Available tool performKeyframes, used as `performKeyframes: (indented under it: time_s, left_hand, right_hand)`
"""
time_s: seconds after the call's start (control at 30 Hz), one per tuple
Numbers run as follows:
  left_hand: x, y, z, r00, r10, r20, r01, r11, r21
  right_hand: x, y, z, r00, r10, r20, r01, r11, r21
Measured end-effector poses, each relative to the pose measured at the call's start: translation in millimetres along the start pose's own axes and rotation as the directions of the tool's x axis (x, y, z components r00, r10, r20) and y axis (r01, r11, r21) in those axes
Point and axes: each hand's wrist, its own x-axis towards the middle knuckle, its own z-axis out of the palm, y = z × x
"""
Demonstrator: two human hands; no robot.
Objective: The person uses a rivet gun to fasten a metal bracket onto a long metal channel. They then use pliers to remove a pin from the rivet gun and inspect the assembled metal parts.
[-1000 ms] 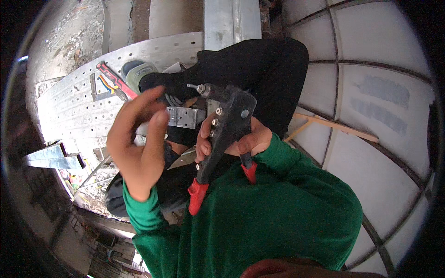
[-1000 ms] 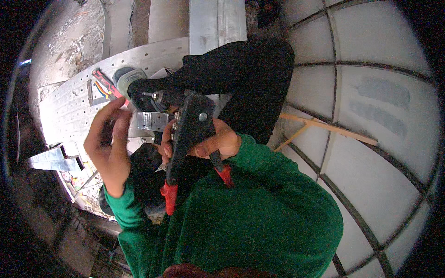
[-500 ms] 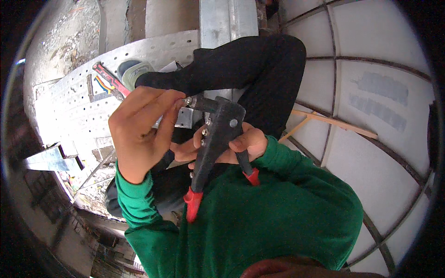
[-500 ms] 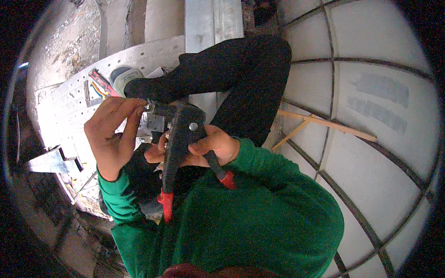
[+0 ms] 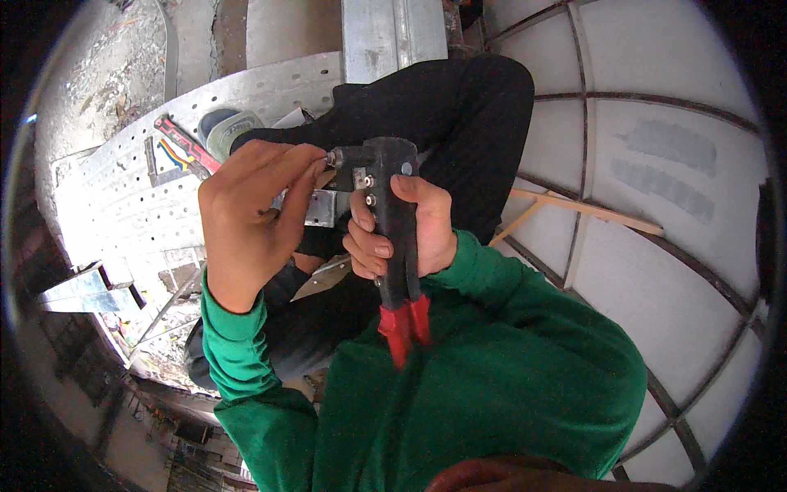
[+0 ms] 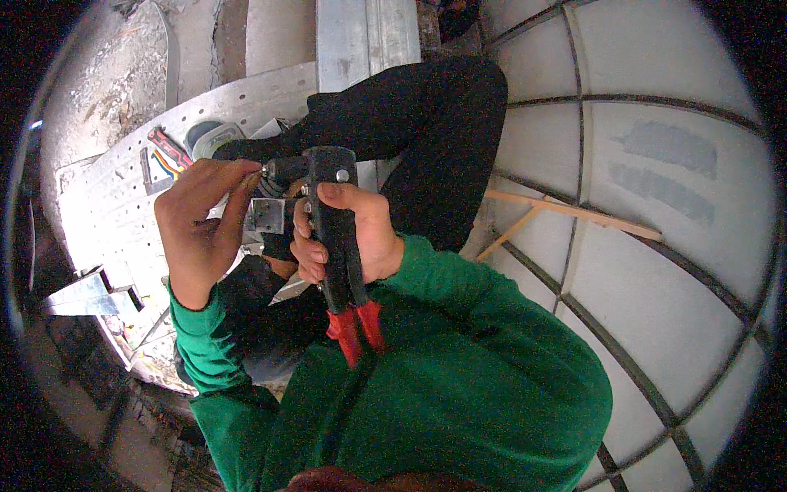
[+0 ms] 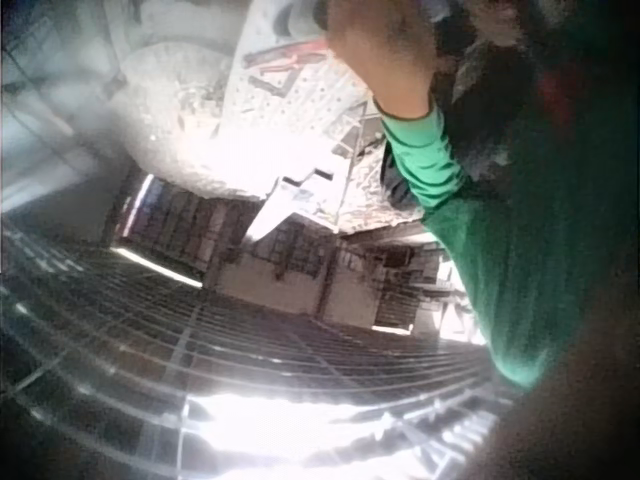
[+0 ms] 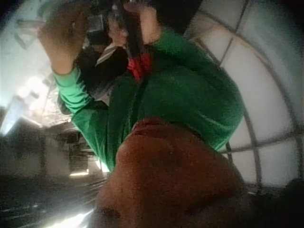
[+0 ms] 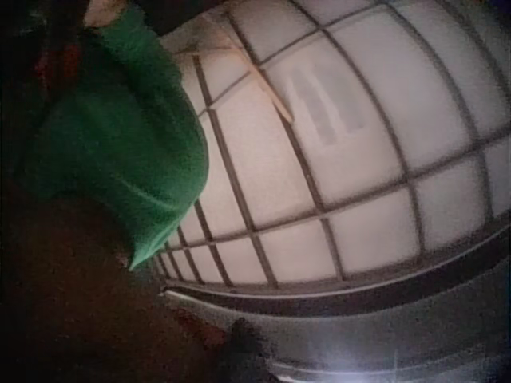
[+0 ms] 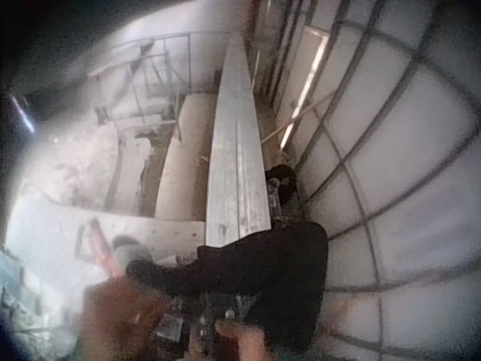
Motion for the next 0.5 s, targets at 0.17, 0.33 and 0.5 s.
performKeyframes:
  time_s: [0.17,0.33,0.5]
  left_hand:
    - [3,-13,0,1.0,-0.011,-0.007,0.011,1.0,0.018]
    - [3,-14,-14,0.995,-0.091,0.043,0.093,0.995,-0.046]
    - [4,-11,-24,0.997,-0.063,0.038,0.065,0.997,-0.039]
  right_hand:
    - [-3,-3,7,0.999,-0.001,-0.04,-0.003,0.996,-0.085]
    - [3,-19,8,0.996,0.076,0.045,-0.074,0.996,-0.046]
    - [11,-26,8,0.978,0.113,0.178,-0.086,0.985,-0.151]
